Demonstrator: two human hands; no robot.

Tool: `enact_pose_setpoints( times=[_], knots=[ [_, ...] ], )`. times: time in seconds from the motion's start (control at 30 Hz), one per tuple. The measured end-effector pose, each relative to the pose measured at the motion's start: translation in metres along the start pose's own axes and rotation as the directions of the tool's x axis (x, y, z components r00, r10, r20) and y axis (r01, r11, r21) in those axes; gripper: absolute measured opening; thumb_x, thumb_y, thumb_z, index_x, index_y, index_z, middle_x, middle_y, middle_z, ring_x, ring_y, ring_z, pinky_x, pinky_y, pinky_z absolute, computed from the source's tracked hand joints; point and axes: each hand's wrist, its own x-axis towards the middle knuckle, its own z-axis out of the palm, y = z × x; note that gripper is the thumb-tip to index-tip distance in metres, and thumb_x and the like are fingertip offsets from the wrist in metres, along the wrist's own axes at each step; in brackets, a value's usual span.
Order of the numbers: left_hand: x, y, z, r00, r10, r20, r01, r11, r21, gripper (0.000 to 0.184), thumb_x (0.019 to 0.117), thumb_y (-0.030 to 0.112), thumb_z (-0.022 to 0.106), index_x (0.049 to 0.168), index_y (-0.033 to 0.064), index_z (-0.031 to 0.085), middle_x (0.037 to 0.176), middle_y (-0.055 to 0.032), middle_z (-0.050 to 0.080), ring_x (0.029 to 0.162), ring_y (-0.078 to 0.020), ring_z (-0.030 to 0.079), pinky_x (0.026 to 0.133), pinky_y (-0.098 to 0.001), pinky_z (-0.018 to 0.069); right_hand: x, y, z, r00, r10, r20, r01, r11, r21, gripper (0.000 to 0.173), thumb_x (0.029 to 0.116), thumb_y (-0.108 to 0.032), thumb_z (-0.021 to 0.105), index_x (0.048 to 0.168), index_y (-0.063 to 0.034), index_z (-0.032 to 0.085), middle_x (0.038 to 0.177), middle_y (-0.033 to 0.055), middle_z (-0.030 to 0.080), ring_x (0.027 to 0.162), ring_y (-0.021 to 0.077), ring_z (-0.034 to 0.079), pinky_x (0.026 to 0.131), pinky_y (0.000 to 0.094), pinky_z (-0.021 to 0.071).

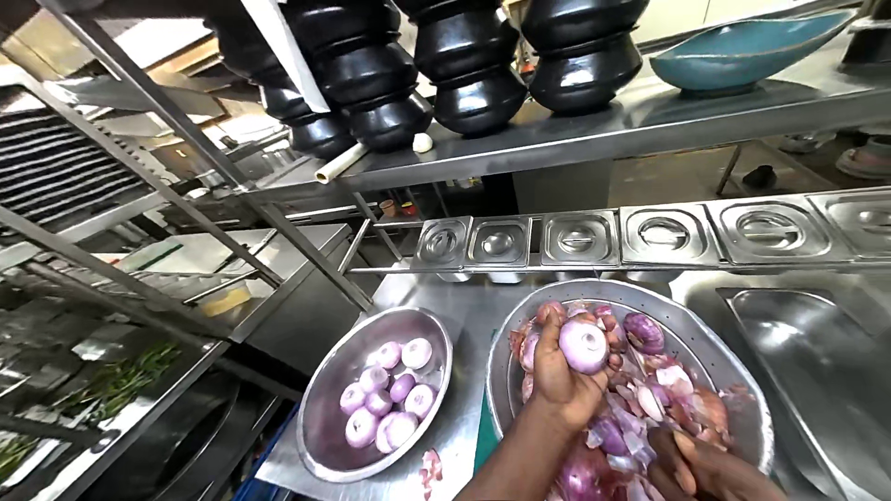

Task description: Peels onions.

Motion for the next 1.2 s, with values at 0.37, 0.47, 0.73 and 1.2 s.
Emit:
enact_pose_setpoints(
  times=[0.37,0.47,0.73,1.2],
  knots=[
    [-0.003,-0.003,-0.01,0.996,-0.076,0.045,0.081,0.991,-0.11,0.07,0.0967,0.072,0.036,0.112,0.0093,0.062,0.114,-0.0203,0.068,0.1,-0.0371,0.07,0.085,-0.0512,0.059,0.011,0.007,0.003,0.996,-0.074,0.05,0.065,0.985,0.159,0.033,0.1042,-0.041,0.053,0.09,-0.0146,0.066,0.069,-0.0002,0.059,0.05,0.0104,0.058,0.045,0.0275,0.0526],
    [-0.001,-0.003,-0.014,0.998,-0.029,0.055,0.033,0.996,-0.079,0.069,0.0954,0.075,0.036,0.11,0.0127,0.063,0.1,-0.0147,0.067,0.08,-0.0276,0.068,0.069,-0.0421,0.0586,0.009,0.003,0.021,0.946,-0.202,-0.254,0.137,0.958,-0.254,0.031,0.1091,-0.028,0.035,0.098,-0.0113,0.059,0.075,0.0068,0.068,0.053,0.0163,0.065,0.047,0.0319,0.0582],
    [-0.022,-0.006,0.006,0.991,-0.088,0.104,0.09,0.996,-0.011,0.088,0.0908,0.084,0.026,0.12,0.007,0.058,0.098,-0.0177,0.067,0.078,-0.0273,0.07,0.071,-0.0391,0.0611,0.019,0.0,0.026,0.776,-0.612,-0.151,0.138,0.399,-0.907,0.035,0.1039,-0.039,0.059,0.119,-0.0073,0.06,0.093,0.0034,0.068,0.062,0.0144,0.067,0.053,0.0343,0.0614],
    [-0.042,-0.003,-0.004,0.945,0.015,0.328,-0.193,0.834,0.517,0.037,0.1035,0.01,0.051,0.14,0.003,0.056,0.114,-0.0155,0.067,0.09,-0.0174,0.067,0.081,-0.0318,0.0573,0.034,-0.032,0.024,0.599,-0.729,-0.331,0.29,0.583,-0.759,0.031,0.0927,-0.024,0.059,0.122,-0.0123,0.059,0.075,0.0067,0.066,0.047,0.0171,0.061,0.043,0.0313,0.0558]
  ],
)
